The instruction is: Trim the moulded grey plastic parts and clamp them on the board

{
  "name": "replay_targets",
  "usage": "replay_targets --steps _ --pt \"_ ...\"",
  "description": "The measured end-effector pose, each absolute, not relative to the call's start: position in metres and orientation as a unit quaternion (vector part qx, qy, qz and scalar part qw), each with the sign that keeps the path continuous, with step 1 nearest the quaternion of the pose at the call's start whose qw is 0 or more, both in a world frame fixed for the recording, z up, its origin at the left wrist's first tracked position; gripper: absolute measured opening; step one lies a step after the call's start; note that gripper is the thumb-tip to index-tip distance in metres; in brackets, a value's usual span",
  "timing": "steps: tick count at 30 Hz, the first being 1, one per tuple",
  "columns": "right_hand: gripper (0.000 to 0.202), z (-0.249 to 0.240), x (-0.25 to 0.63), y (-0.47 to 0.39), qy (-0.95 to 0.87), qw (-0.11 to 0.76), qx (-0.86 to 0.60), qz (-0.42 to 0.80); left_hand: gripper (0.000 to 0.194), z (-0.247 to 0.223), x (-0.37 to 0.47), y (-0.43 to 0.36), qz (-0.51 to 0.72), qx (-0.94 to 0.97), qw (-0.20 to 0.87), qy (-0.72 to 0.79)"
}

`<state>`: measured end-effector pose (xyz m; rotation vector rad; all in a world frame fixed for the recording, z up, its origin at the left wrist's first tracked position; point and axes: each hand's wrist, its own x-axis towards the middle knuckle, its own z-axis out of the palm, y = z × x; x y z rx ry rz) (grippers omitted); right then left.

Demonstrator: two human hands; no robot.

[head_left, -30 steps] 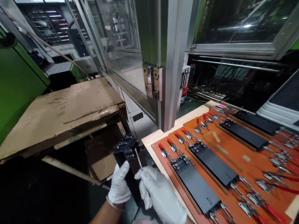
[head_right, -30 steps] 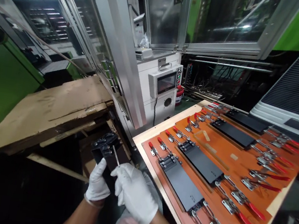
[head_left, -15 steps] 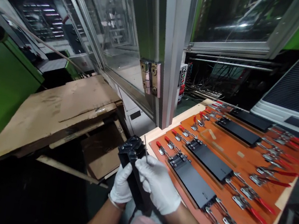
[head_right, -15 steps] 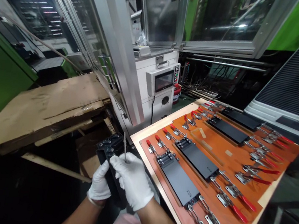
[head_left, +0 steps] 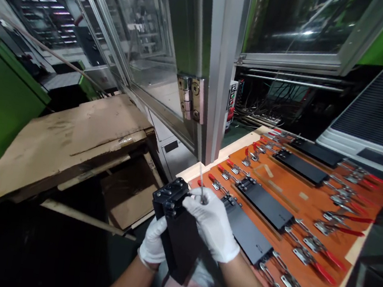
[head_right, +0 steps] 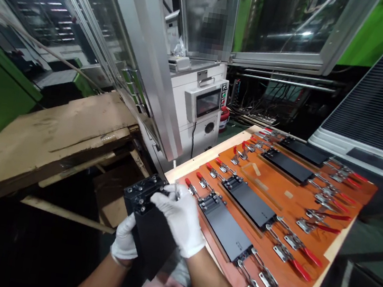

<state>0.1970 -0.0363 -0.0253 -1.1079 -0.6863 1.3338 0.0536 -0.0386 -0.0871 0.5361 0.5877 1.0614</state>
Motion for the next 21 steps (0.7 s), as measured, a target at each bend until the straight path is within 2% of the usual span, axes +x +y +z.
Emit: replay_targets --steps 3,7,14,18,21 --pt "0.041 -0.028 0.200 -0.036 -0.305 0.599 -0.455 0.584 0.025 -0.087 0.057 -0.039 0.492 0.243 0.791 0.268" --pt "0.042 -0.038 0.211 -0.036 -0.341 0.603 -0.479 0.540 0.027 -0.084 0.060 -0.042 0.472 0.258 0.797 0.277" --pt "0.047 -0.022 0.214 -0.050 -0.341 0.563 -0.469 0.589 0.031 -0.035 0.059 -0.068 0.391 0.242 0.840 0.288" --pt "0.044 -0.021 0.211 -0.073 -0.343 0.603 -0.472 0.545 0.040 -0.024 0.034 -0.061 0.288 0.204 0.883 0.310" --pt "0.035 -0.031 0.204 -0.102 -0.384 0.608 -0.497 0.485 0.043 -0.029 0.016 -0.040 0.319 0.178 0.886 0.286"
